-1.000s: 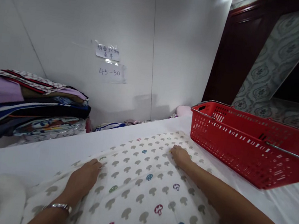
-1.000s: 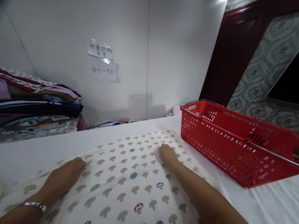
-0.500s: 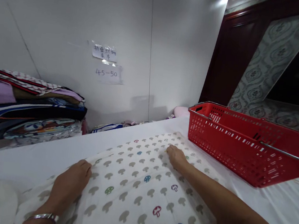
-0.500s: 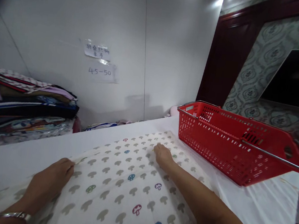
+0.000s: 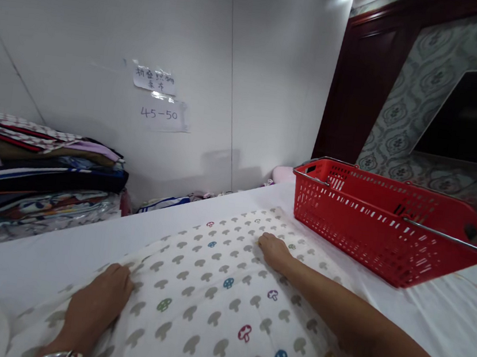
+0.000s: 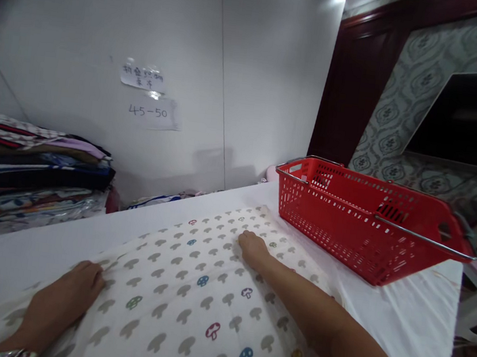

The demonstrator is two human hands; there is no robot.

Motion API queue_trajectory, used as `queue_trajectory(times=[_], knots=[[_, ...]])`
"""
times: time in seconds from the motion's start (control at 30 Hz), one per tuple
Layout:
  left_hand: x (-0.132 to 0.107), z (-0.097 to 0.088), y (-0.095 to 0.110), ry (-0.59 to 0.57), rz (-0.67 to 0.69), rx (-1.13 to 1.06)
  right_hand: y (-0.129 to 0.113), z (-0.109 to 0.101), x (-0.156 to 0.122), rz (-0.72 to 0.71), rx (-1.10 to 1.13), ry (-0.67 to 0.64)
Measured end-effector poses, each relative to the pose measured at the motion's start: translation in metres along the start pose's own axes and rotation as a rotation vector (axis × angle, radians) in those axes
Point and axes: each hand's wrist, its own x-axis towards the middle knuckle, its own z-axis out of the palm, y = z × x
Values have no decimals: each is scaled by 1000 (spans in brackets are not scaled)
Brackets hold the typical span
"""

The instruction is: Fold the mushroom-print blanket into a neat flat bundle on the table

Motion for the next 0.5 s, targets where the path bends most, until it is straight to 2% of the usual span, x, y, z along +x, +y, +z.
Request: queue_trajectory(times=[0.27, 0.37, 0.5], knots=[[1, 1, -4, -45, 20, -115, 4, -4, -4, 21, 72, 77], [0, 0, -2, -43, 15, -120, 20, -6, -5, 95, 62, 129], [0, 0, 4, -7, 19, -128, 55, -7, -3, 239, 10, 159]])
